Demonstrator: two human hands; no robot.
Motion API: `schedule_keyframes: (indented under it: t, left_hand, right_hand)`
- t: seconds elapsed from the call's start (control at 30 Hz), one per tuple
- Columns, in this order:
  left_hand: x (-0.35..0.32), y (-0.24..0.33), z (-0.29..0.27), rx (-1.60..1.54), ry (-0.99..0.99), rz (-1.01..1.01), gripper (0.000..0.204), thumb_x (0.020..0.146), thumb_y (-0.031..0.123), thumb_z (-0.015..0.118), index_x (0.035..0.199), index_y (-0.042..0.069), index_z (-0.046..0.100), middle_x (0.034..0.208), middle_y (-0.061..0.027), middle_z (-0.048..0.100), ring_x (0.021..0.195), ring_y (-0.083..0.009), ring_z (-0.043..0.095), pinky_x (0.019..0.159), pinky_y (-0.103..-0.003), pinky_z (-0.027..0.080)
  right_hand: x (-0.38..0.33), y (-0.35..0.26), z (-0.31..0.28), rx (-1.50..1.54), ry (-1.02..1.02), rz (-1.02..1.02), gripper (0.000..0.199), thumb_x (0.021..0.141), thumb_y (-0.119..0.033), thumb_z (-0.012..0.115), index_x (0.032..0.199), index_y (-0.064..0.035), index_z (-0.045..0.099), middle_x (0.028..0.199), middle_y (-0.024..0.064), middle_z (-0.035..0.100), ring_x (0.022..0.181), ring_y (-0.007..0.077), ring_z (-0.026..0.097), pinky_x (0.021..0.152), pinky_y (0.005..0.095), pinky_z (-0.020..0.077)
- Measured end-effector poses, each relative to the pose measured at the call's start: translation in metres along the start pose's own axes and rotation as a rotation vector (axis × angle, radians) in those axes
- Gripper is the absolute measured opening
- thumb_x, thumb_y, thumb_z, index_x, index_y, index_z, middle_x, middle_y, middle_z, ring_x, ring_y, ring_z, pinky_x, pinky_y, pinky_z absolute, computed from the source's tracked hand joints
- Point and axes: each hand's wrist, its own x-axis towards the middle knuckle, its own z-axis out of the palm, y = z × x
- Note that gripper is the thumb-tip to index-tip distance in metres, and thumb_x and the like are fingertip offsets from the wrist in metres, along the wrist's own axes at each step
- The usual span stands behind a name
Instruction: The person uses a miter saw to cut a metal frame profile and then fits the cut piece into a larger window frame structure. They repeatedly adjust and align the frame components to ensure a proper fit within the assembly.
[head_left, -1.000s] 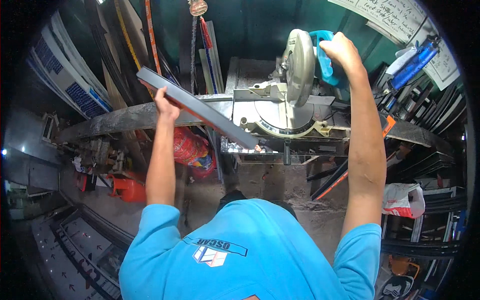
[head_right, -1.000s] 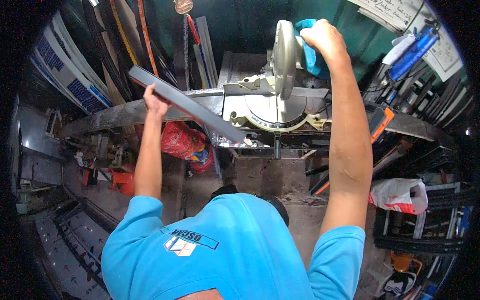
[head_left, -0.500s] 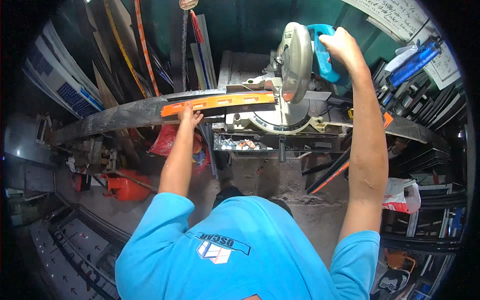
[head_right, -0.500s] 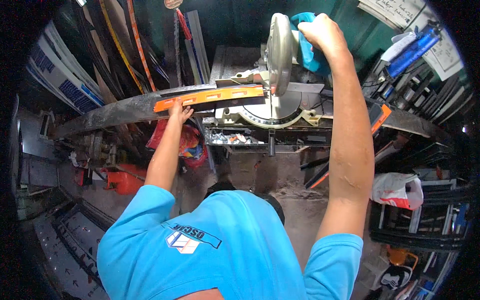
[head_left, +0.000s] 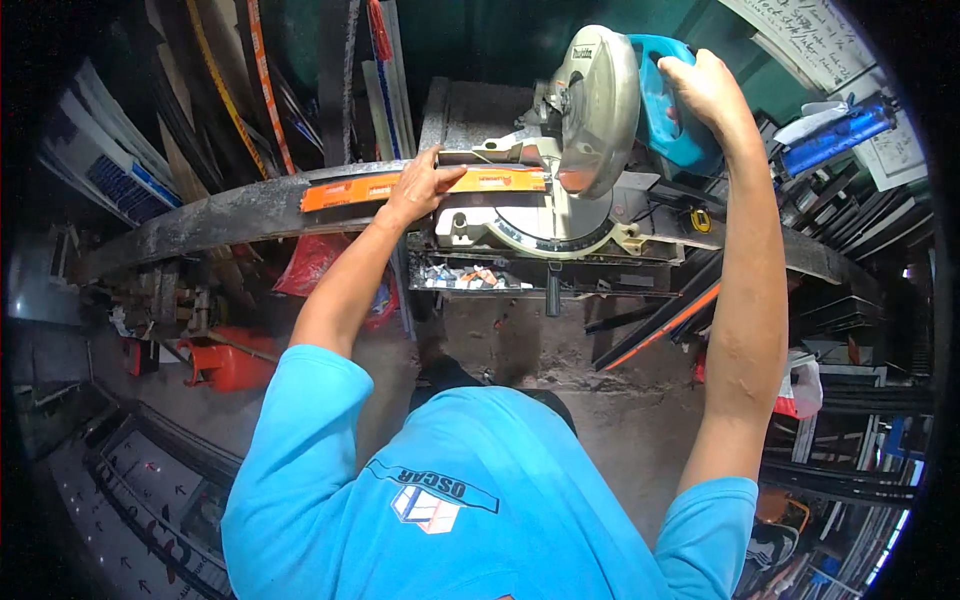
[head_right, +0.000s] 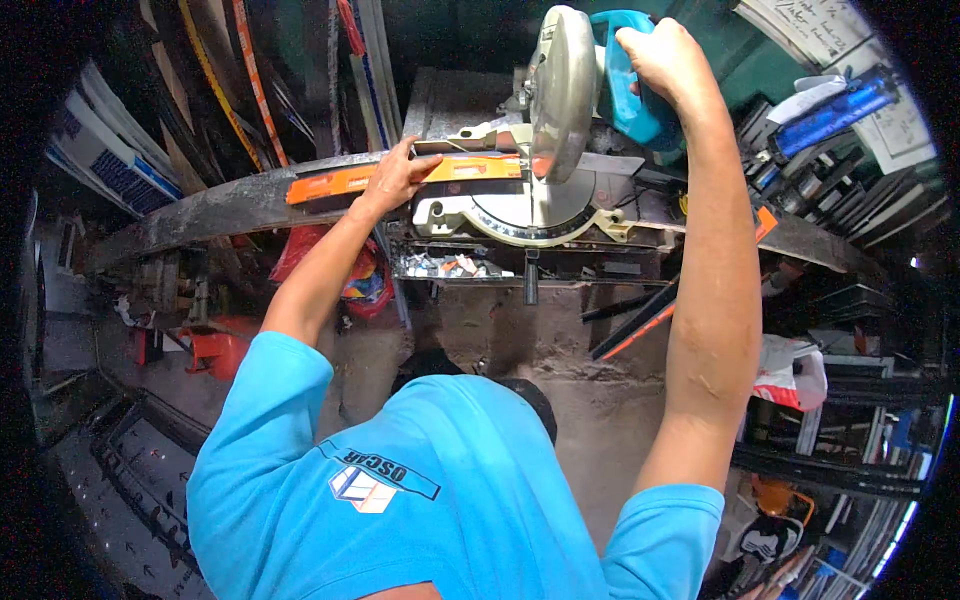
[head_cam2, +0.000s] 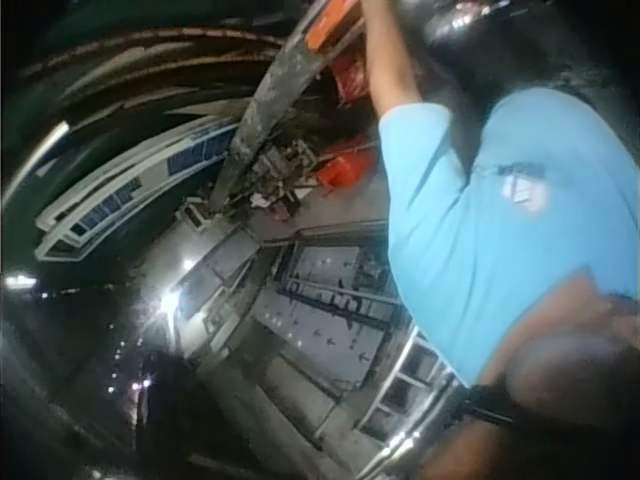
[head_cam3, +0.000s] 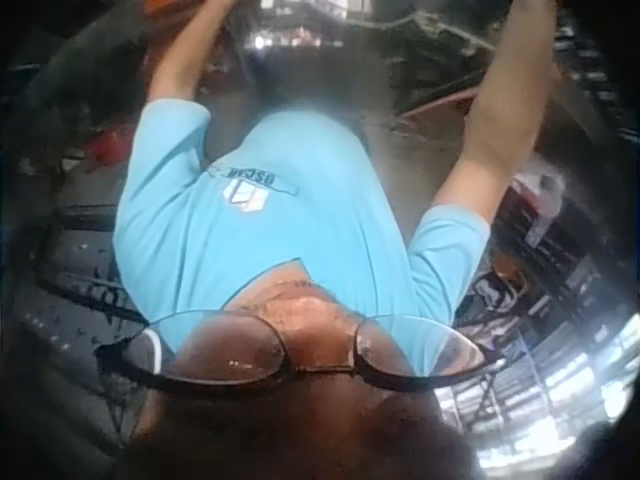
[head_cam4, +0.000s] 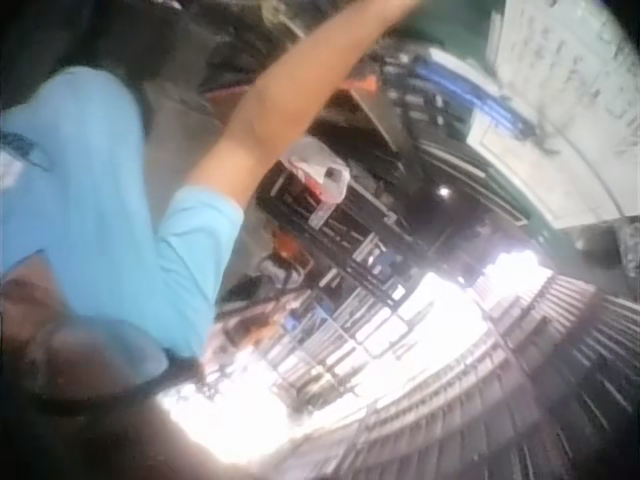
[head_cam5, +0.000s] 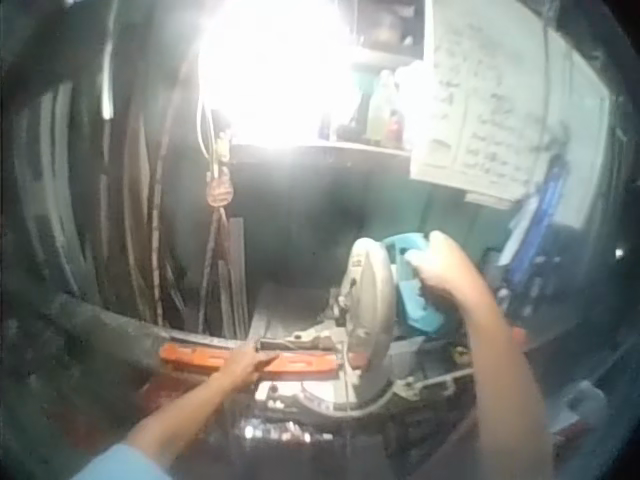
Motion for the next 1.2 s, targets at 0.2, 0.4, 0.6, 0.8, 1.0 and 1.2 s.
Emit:
schedule_keyframes:
  t: [0.2,0.4,0.6,0.8,1.0,1.2]
  left_hand:
    - [0.019,0.025,0.005,0.087,0.035,0.054,0.046,0.080,0.013,0.074,0.121,0.034,0.069,0.135,-0.0069,0.053,0.120,-0.0312,0.050,0.098,-0.047,0.042]
    - [0.019,0.019,0.007,0.073,0.045,0.058,0.044,0.081,0.017,0.073,0.123,0.030,0.069,0.120,-0.0056,0.056,0.108,-0.0281,0.053,0.092,-0.044,0.040]
    - [0.014,0.016,0.007,0.096,0.073,0.014,0.044,0.081,0.020,0.073,0.123,0.031,0.070,0.119,-0.0055,0.057,0.109,-0.0269,0.054,0.093,-0.043,0.040]
    - [0.018,0.022,0.013,0.122,0.087,0.005,0.047,0.079,0.016,0.074,0.124,0.032,0.069,0.120,-0.0060,0.057,0.105,-0.0261,0.056,0.093,-0.041,0.041]
    - [0.015,0.022,0.010,0.129,0.057,-0.037,0.048,0.080,0.015,0.073,0.124,0.033,0.069,0.121,-0.0063,0.057,0.105,-0.0261,0.057,0.093,-0.041,0.041]
    - [0.017,0.023,0.012,0.169,0.107,0.009,0.046,0.081,0.015,0.072,0.123,0.033,0.069,0.117,-0.0065,0.057,0.103,-0.0260,0.057,0.091,-0.041,0.042]
  right_hand:
    - [-0.007,0.000,0.001,0.203,-0.033,0.122,0.056,0.091,-0.052,0.061,0.101,0.0032,0.054,0.082,0.0111,0.061,0.060,0.0190,0.065,0.050,0.0321,0.0547]
    - [-0.008,0.001,-0.004,0.402,-0.025,0.279,0.071,0.094,-0.062,0.050,0.112,0.0055,0.060,0.091,0.0157,0.066,0.067,0.0243,0.069,0.055,0.0348,0.0590]
    - [-0.014,-0.008,-0.003,0.680,-0.164,0.326,0.068,0.097,-0.056,0.049,0.109,0.0091,0.061,0.092,0.0196,0.066,0.067,0.0263,0.069,0.056,0.0352,0.0599]
    - [-0.003,0.009,-0.014,0.571,-0.200,0.326,0.060,0.098,-0.057,0.048,0.092,0.0008,0.063,0.075,0.0101,0.065,0.058,0.0185,0.062,0.053,0.0326,0.0557]
    - [-0.033,-0.001,0.011,0.520,-0.062,0.390,0.067,0.097,-0.063,0.042,0.080,-0.0014,0.062,0.066,0.0088,0.061,0.053,0.0182,0.058,0.052,0.0320,0.0517]
    - [-0.064,0.019,0.027,0.569,-0.031,0.420,0.069,0.095,-0.066,0.043,0.077,-0.0026,0.062,0.061,0.0083,0.059,0.051,0.0179,0.057,0.050,0.0317,0.0496]
